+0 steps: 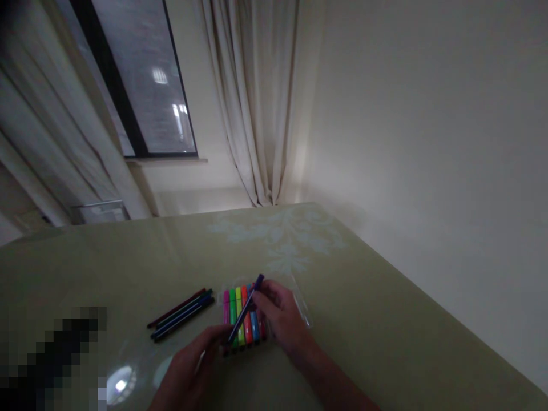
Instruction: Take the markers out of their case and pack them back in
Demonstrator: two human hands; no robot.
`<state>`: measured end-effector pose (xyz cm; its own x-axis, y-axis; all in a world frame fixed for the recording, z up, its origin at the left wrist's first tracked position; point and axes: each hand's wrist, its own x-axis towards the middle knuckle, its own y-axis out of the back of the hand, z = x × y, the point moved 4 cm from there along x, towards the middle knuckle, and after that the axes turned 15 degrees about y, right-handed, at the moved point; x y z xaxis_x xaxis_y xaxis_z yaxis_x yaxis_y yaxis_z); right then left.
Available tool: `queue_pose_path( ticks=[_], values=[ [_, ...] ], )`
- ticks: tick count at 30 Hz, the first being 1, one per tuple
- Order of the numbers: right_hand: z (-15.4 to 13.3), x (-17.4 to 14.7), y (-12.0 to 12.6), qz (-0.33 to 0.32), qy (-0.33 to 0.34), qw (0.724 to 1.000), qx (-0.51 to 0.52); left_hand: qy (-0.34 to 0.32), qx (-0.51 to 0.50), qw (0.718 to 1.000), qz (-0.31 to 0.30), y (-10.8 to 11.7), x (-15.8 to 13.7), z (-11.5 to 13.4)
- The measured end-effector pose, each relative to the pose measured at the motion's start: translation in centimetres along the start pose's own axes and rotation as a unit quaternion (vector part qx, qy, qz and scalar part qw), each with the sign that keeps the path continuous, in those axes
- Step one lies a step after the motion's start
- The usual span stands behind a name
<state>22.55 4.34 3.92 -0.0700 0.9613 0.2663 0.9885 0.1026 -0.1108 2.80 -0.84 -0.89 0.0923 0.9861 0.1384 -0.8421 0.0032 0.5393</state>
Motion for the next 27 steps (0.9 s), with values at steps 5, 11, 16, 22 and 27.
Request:
queue_pose_path(
  ticks=[5, 11, 16, 22, 27],
  values=[
    [0.2, 2.6, 5.7, 0.032, 0.036, 0.985, -0.164, -0.177, 0.197, 0.963, 0.045, -0.8, -0.3, -0.8],
    [1.5, 2.5, 6.3, -0.064, 0.019, 0.952, -0.300, -0.198, 0.277, 0.940, 0.033, -0.1, -0.1, -0.1],
    [1.9, 2.0, 5.2, -0.073, 0.006, 0.942, -0.327, -0.203, 0.275, 0.939, 0.032, 0.3, 0.0, 0.1],
    [1.9, 2.0, 5.4, -0.092, -0.004, 0.924, -0.372, -0.177, 0.283, 0.943, 0.011, 0.2, 0.1, -0.2],
    [1.8, 2.0, 5.2, -0.103, 0.007, 0.898, -0.427, -0.173, 0.259, 0.950, 0.012, 0.1, 0.1, 0.1]
  ],
)
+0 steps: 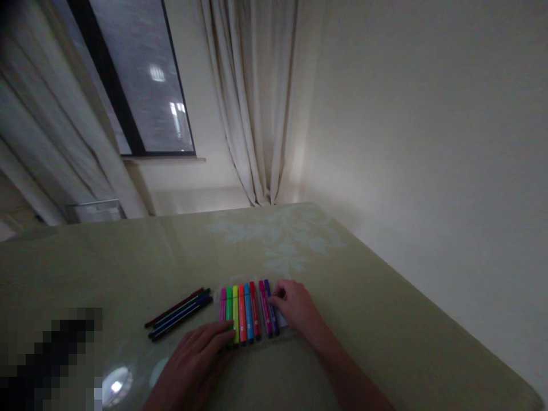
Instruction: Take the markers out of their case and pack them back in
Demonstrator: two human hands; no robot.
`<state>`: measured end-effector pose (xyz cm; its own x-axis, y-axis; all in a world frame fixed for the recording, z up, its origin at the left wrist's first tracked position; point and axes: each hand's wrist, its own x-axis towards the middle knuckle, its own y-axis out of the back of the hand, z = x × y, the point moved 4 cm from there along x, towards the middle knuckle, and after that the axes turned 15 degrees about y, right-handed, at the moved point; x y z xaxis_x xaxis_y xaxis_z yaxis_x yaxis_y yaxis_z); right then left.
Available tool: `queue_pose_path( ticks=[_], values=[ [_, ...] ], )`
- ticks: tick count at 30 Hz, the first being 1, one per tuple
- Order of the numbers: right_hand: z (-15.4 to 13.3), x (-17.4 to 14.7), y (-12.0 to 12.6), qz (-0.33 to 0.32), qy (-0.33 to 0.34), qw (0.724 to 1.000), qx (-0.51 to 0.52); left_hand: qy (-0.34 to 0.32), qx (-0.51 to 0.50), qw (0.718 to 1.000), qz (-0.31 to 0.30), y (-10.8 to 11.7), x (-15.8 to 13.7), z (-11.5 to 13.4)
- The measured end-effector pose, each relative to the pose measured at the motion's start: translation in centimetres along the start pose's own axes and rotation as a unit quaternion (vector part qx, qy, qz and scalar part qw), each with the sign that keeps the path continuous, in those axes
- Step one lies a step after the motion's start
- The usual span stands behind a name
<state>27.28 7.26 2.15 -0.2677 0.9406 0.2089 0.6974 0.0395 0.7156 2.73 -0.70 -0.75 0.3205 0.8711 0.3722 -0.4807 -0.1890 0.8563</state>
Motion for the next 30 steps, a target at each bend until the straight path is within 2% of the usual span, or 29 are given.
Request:
queue_pose_path(
  ticks=[3, 8, 11, 16, 19, 22, 25, 28, 30],
  values=[
    [-0.2, 0.0, 0.1, 0.000, 0.001, 1.000, -0.004, 0.048, -0.024, 0.999, -0.002, 0.6, 0.4, -1.2],
    [-0.8, -0.1, 0.5, 0.021, 0.011, 1.000, 0.010, 0.234, 0.056, 0.969, 0.058, 3.8, 1.0, -5.3],
    [-1.4, -0.1, 0.5, 0.042, 0.021, 0.999, 0.021, 0.276, 0.092, 0.956, 0.028, 4.8, 1.1, -6.2],
    [-2.2, -0.2, 0.4, 0.067, 0.045, 0.996, 0.029, 0.290, 0.089, 0.953, -0.028, 4.6, 1.1, -5.8],
    [-2.5, -0.3, 0.2, 0.074, 0.059, 0.995, 0.034, 0.297, 0.060, 0.952, -0.027, 4.5, 1.1, -6.0],
    [-3.2, -0.5, -0.3, 0.074, 0.067, 0.992, 0.074, 0.307, -0.028, 0.951, 0.014, 4.5, 1.2, -5.9],
    [-4.7, -1.2, -1.7, 0.044, 0.069, 0.983, 0.165, 0.299, -0.164, 0.940, 0.032, 3.6, 1.4, -4.5],
    [-6.6, -2.1, -3.6, 0.004, 0.063, 0.959, 0.275, 0.234, -0.274, 0.933, 0.000, 2.2, 1.3, -1.7],
    [-7.4, -2.6, -4.5, 0.003, 0.057, 0.935, 0.350, 0.206, -0.311, 0.928, 0.001, 1.5, 1.1, 0.0]
  ],
)
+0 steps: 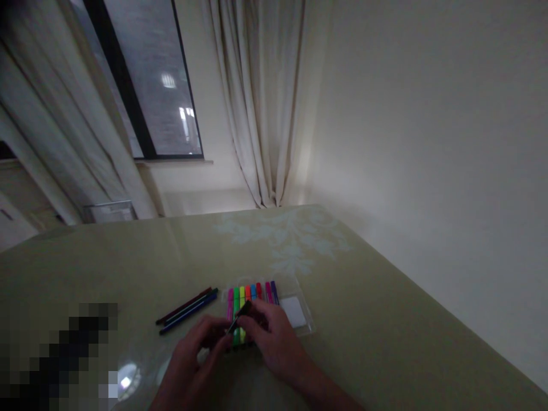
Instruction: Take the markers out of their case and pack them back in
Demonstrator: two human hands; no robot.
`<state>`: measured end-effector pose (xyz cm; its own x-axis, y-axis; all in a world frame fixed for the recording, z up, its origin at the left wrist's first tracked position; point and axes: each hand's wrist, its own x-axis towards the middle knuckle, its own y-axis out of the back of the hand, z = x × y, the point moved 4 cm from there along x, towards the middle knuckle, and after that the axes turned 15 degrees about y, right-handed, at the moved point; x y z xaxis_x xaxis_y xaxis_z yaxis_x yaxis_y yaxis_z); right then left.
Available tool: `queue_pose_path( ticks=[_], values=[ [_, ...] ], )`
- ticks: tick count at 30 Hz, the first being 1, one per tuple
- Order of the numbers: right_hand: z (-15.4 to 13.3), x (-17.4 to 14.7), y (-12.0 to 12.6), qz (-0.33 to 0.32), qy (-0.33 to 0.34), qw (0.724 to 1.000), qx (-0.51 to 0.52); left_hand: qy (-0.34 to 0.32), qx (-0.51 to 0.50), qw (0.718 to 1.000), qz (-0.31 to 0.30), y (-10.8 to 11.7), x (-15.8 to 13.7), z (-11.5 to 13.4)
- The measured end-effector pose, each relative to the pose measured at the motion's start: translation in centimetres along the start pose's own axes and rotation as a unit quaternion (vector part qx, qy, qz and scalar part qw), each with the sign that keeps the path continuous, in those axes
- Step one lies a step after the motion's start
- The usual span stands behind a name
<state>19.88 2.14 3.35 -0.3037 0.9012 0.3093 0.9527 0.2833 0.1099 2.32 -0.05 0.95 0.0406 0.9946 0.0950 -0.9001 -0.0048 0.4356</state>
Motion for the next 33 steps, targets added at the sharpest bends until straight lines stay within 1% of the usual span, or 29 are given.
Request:
queue_pose_path(
  ticks=[2, 4, 6, 7, 8, 10, 11, 13, 14, 16, 18, 21, 25, 30, 33],
  values=[
    [0.1, -0.1, -0.3, 0.026, -0.008, 0.998, 0.065, -0.016, -0.022, 1.000, 0.014, -0.7, -0.6, 0.4],
    [0.3, 0.3, 0.7, 0.072, -0.023, 0.992, 0.098, -0.032, -0.027, 0.999, 0.021, -1.0, -0.9, 0.5],
    [0.5, 1.0, 3.1, 0.131, -0.030, 0.987, 0.092, -0.050, -0.001, 0.999, 0.017, -0.9, -1.0, 0.3],
    [0.6, 1.4, 4.7, 0.160, -0.022, 0.984, 0.069, -0.059, 0.023, 0.998, 0.017, -0.8, -0.9, 0.1],
    [0.6, 1.8, 6.3, 0.175, -0.014, 0.984, 0.041, -0.068, 0.054, 0.996, 0.022, -0.6, -0.8, -0.2],
    [1.0, 2.4, 9.1, 0.183, -0.018, 0.983, -0.018, -0.084, 0.122, 0.988, 0.041, -0.1, -0.4, -0.9],
    [1.2, 2.5, 10.1, 0.171, -0.024, 0.984, -0.045, -0.091, 0.156, 0.982, 0.054, 0.4, -0.2, -1.4],
    [1.8, 2.6, 11.2, 0.121, -0.044, 0.987, -0.100, -0.096, 0.222, 0.967, 0.081, 1.5, 0.3, -2.2],
    [2.1, 2.5, 11.3, 0.092, -0.052, 0.986, -0.126, -0.092, 0.252, 0.958, 0.100, 2.1, 0.6, -2.6],
    [2.7, 2.2, 11.0, 0.048, -0.067, 0.982, -0.171, -0.056, 0.299, 0.943, 0.135, 3.7, 1.1, -3.2],
    [3.2, 1.9, 10.6, 0.039, -0.076, 0.975, -0.205, -0.012, 0.328, 0.933, 0.150, 5.0, 1.6, -3.6],
    [3.6, 1.7, 10.1, 0.040, -0.089, 0.968, -0.233, 0.037, 0.353, 0.923, 0.149, 6.2, 2.0, -3.7],
    [3.6, 1.8, 10.0, 0.035, -0.111, 0.961, -0.252, 0.064, 0.370, 0.917, 0.135, 6.6, 2.2, -3.9],
    [2.9, 2.0, 9.6, 0.016, -0.087, 0.922, -0.376, 0.085, 0.366, 0.919, 0.120, 6.4, 2.3, -4.2],
    [2.8, 2.0, 9.5, 0.007, -0.078, 0.915, -0.395, 0.085, 0.364, 0.922, 0.106, 6.3, 2.5, -4.1]
  ],
)
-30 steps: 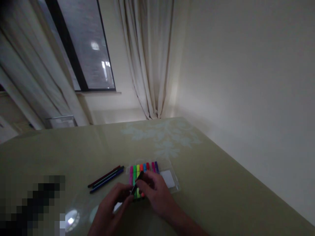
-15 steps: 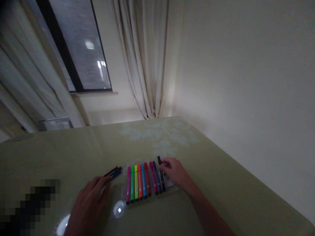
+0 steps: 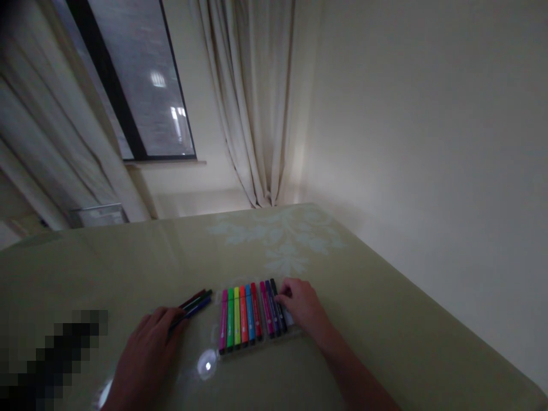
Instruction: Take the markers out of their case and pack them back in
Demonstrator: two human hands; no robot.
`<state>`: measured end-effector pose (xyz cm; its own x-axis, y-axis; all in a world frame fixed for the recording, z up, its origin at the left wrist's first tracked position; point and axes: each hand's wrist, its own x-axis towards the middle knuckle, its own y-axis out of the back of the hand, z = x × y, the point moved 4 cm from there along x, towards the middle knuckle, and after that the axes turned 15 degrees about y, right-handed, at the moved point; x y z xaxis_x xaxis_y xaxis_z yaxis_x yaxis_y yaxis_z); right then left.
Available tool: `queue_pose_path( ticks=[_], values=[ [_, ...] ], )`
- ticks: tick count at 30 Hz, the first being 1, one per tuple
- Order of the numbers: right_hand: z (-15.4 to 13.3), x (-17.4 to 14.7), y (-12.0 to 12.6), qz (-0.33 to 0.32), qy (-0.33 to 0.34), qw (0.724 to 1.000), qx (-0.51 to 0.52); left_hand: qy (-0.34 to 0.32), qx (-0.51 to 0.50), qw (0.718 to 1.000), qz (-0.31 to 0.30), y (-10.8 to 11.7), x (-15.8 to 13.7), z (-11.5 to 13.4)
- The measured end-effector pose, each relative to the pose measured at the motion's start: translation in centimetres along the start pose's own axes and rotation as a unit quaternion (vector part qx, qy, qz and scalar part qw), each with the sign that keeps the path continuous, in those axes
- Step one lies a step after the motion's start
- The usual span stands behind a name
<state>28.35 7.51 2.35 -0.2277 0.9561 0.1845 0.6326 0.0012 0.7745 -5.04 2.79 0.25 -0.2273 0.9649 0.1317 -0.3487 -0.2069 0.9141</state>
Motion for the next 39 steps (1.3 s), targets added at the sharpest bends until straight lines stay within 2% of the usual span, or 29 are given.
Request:
queue_pose_path(
  ticks=[4, 7, 10, 13, 15, 18, 22, 28, 31, 34, 35, 37, 39],
  values=[
    [-0.1, 0.1, 0.3, 0.003, 0.004, 1.000, 0.014, -0.008, -0.027, 1.000, 0.011, 0.4, 0.0, 0.4],
    [-1.2, 0.0, 0.7, 0.039, 0.030, 0.997, 0.055, 0.020, -0.114, 0.993, 0.004, 0.5, -0.5, 1.1],
    [-3.6, -0.5, -0.1, 0.041, 0.066, 0.984, 0.158, 0.032, -0.248, 0.965, -0.080, -0.2, -1.7, 3.0],
    [-6.2, -1.7, -2.5, -0.025, 0.080, 0.949, 0.304, 0.021, -0.362, 0.915, -0.175, -0.8, -3.5, 5.4],
    [-7.3, -2.4, -3.8, -0.043, 0.069, 0.928, 0.363, 0.019, -0.398, 0.894, -0.205, -1.0, -4.4, 6.5],
    [-7.6, -2.8, -4.6, -0.011, 0.056, 0.915, 0.400, 0.023, -0.430, 0.878, -0.208, -0.9, -5.0, 7.2],
    [-7.0, -2.4, -4.2, 0.030, 0.048, 0.899, 0.435, 0.019, -0.458, 0.863, -0.213, -1.1, -4.8, 6.9],
    [-7.6, -2.5, -4.1, 0.018, 0.038, 0.881, 0.472, -0.022, -0.411, 0.875, -0.256, -1.7, -4.6, 6.8],
    [-7.2, -2.0, -3.3, 0.034, 0.031, 0.870, 0.491, -0.050, -0.379, 0.898, -0.217, -1.8, -4.8, 6.7],
    [-4.9, -0.9, -1.1, 0.083, 0.009, 0.874, 0.478, -0.109, -0.320, 0.935, -0.107, -2.1, -4.9, 6.2],
    [-3.8, -0.5, -0.1, 0.106, 0.008, 0.883, 0.458, -0.142, -0.288, 0.945, -0.066, -2.3, -5.0, 6.1],
    [-1.8, 0.1, 1.8, 0.128, 0.012, 0.917, 0.378, -0.211, -0.209, 0.955, 0.001, -2.9, -5.2, 5.9],
    [-0.1, 0.4, 2.7, 0.100, 0.011, 0.949, 0.300, -0.261, -0.135, 0.955, 0.044, -3.7, -5.4, 5.6]
  ],
)
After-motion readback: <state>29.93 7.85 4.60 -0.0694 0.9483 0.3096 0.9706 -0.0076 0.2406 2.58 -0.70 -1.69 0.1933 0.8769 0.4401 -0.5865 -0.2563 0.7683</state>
